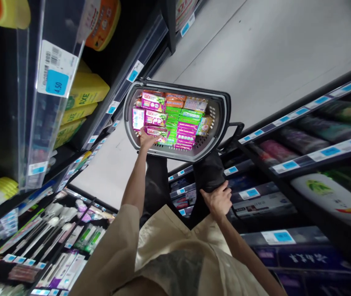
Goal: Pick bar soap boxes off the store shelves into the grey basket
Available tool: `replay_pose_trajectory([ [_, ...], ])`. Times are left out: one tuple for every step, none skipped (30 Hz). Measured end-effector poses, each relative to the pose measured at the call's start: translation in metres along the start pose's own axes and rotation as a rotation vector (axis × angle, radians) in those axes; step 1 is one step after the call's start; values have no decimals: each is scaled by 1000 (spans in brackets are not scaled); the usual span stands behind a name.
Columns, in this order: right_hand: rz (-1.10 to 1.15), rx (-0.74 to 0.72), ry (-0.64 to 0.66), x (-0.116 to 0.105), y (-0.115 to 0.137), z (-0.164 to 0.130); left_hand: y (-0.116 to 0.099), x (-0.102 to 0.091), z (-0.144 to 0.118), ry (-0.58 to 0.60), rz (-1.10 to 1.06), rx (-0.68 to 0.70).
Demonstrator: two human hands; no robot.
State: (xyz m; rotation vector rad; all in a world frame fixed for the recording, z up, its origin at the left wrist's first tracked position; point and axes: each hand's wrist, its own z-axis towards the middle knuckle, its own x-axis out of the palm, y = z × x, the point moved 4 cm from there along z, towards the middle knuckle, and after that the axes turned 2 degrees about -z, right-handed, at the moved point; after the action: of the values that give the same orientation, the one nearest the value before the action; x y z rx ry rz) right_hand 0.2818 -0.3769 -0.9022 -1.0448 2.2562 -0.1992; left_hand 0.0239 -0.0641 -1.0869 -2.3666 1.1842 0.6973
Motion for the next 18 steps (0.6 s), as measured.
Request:
replay_pose_trajectory([
  [2,1,0,0,0,0,0,2,-1,0,-35,-12],
  [5,2,0,1,0,-1,-1,4,-2,-10,-57,-17],
  [6,3,0,1,0,-1,-2,6,-4,-7,-69,-18],
  [6,2,0,0,0,-1,-4,9,-6,6,-72,-10],
  [6,-2,0,0,0,-1,-6,12,-8,21,-67,3],
  [5,-4,0,-1,0,-1,-8,16,-11,34,-54,18],
  [6,-5,3,-1,0,-1,-11,20,-15,39,-41,33],
  [9,-5,6,-2,0,-1,-14,25,-19,33,-30,51],
  [13,-5,9,-2,0,-1,-18,29,-23,19,-21,77],
  [19,-4,12,-2,0,-1,-22,35,-28,7,-3,105],
  [24,-1,14,-2,0,-1,-27,41,-33,2,25,133],
  [29,0,12,-2,-1,-1,-32,47,-38,2,65,160],
  [31,0,9,-1,-1,-1,-37,54,-44,7,110,183],
  [31,0,5,-1,-1,-1,-42,60,-50,13,152,202],
  [31,2,2,0,-2,-1,-46,65,-58,20,185,217],
  [30,1,2,1,-2,-1,-50,69,-66,23,208,229],
  [31,-1,7,2,-2,-2,-53,71,-76,25,223,236],
  [34,-4,20,3,-3,-3,-55,72,-88,32,234,234],
])
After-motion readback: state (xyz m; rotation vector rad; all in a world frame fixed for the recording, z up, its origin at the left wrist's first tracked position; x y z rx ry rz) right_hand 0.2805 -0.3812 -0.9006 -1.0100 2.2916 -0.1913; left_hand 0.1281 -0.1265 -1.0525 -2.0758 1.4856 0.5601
